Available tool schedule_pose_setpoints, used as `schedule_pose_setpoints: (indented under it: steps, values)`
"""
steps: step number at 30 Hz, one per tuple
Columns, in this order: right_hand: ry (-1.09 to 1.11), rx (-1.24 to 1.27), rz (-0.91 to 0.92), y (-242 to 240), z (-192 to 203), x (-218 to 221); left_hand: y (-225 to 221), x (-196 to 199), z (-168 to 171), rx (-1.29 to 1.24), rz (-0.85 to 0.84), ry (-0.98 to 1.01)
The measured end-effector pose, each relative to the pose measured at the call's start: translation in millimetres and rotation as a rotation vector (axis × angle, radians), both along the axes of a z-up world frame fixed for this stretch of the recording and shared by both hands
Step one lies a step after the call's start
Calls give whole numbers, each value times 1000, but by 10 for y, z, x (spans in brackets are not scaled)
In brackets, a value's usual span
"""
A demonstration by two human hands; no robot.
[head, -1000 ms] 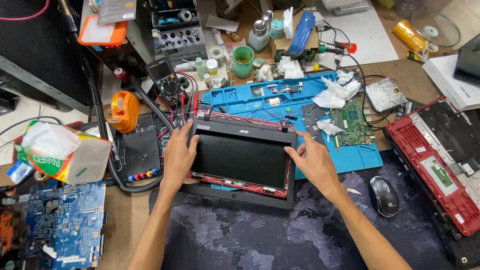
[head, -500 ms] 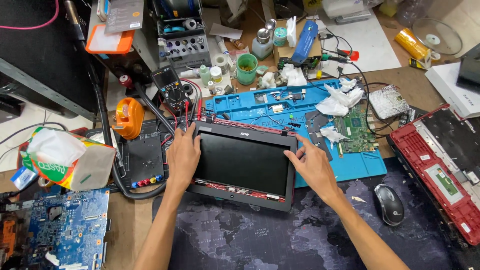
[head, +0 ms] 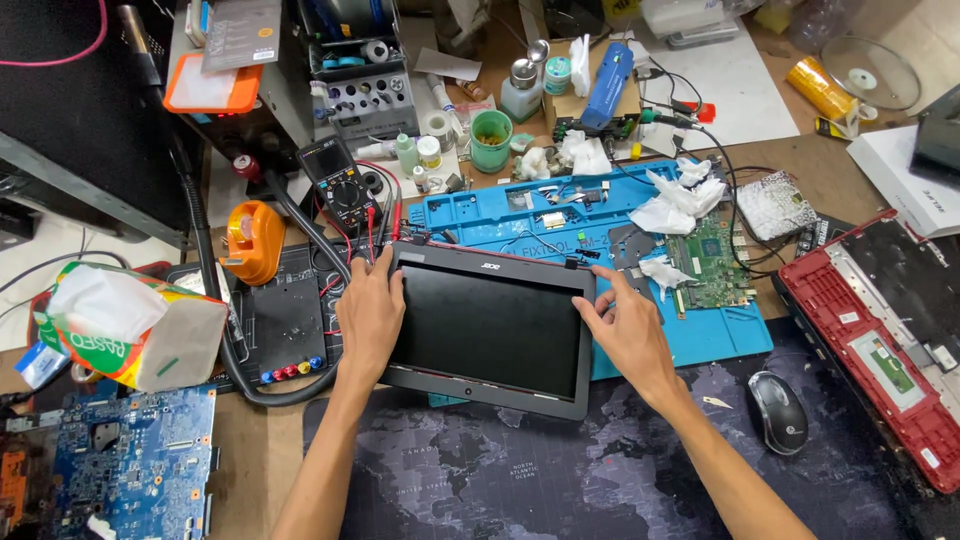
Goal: Assembling a laptop screen by carefully aligning and snapping the plastic bezel onto the display panel.
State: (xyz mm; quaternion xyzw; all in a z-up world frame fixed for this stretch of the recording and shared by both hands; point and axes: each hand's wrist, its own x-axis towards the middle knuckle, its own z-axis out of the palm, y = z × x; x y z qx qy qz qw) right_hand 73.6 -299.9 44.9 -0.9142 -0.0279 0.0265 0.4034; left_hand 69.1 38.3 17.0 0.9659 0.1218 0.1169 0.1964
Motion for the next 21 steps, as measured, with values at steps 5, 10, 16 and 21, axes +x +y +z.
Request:
schedule_pose_setpoints:
  steps: [5,10,16,21]
  values:
    - [6,9,10,4,17,-39,1,-47,45,9,7,10]
    - [5,23,8,15,28,-48,7,-25,51,19,13,12]
    - [-31,15,21,-28,-36,14,8,124,-30,19,-18,-8]
    - [-51,-8,49,-35,-37,50,-57,128,-1,32,-24,7]
